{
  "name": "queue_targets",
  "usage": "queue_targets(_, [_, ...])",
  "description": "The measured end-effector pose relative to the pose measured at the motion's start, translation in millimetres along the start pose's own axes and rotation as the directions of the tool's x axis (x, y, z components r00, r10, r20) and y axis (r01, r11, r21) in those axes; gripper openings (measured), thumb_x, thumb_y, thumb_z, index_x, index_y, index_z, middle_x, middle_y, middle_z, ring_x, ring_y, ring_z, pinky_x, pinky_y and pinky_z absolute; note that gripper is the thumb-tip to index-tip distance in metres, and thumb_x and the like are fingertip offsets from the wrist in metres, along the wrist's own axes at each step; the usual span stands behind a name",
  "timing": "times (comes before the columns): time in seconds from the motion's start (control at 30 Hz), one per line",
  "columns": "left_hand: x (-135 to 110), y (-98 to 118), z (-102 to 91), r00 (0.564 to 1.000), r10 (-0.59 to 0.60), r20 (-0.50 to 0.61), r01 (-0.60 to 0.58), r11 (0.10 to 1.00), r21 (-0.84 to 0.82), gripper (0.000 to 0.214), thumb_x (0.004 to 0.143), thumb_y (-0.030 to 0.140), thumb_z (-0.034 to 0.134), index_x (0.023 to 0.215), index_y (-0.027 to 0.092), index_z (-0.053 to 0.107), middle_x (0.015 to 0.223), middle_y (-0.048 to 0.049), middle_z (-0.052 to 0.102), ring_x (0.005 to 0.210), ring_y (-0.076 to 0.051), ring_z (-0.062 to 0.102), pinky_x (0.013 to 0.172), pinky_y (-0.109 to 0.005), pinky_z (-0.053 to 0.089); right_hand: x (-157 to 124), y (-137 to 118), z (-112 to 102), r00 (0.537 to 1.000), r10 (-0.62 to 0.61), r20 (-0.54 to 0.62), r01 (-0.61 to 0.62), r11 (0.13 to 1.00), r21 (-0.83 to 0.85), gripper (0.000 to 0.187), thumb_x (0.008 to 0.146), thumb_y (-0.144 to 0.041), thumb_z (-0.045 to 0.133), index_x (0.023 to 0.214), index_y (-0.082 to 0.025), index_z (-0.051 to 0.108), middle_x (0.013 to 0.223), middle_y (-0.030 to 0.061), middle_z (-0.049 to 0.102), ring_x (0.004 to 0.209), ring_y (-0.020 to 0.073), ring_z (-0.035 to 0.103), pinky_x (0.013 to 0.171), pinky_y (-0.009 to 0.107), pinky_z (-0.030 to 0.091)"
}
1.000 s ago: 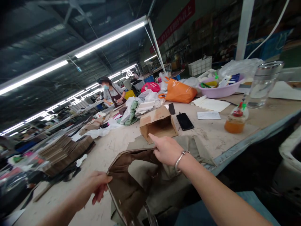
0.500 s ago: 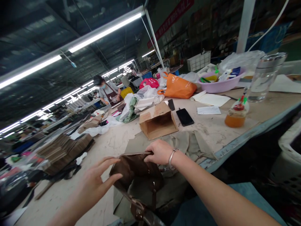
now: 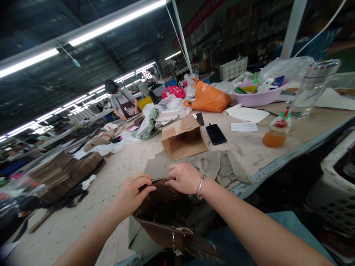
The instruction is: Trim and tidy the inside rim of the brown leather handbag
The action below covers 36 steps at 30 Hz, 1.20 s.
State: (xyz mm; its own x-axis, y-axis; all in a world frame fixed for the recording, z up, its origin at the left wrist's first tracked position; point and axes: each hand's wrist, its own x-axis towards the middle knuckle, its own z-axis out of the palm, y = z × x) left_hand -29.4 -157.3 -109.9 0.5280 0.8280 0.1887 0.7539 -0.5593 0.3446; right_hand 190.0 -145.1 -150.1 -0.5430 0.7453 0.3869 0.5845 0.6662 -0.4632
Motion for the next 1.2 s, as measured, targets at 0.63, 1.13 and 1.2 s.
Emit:
queue_targets(0.63, [-5,8,8.1,0.99,-0.125,-0.071,0.115,0.985,-0.126,0.021,0.076,0.017,0.057,0.056,0.019,0.053,0.079,-0.002,0.064,0.074,-0.014,0.059,0.07,-0.027,0.044,3,-4,6,1.0,0.009,0.021,-0.011,0.993,0.121,0.028,0.085,-0.043,0.056,0.083,-0.02,0.072,0.076,0.0007,0.06,0.069,0.0109,0.055,0.06,0.022,0.034])
queue_targets(1.13, [-9,6,11.0,0.961,-0.255,-0.106,0.236,0.958,-0.161,0.021,0.076,0.02,0.06,0.056,0.019,0.053,0.082,-0.0028,0.066,0.079,-0.016,0.06,0.074,-0.029,0.043,5,-8,8,0.994,-0.108,0.0,0.108,0.993,-0.041,0.031,0.089,-0.033,0.051,0.065,-0.017,0.063,0.069,0.0002,0.052,0.07,0.0116,0.05,0.06,0.024,0.03])
queue_targets(1.2, [-9,6,12.6,0.959,-0.261,-0.114,0.243,0.958,-0.152,0.022,0.077,0.02,0.059,0.056,0.019,0.052,0.08,-0.0019,0.064,0.077,-0.015,0.059,0.073,-0.029,0.042,6,-9,7,0.995,-0.104,0.0,0.104,0.994,-0.045,0.032,0.089,-0.033,0.051,0.063,-0.017,0.062,0.069,-0.0001,0.052,0.069,0.0111,0.05,0.06,0.024,0.03])
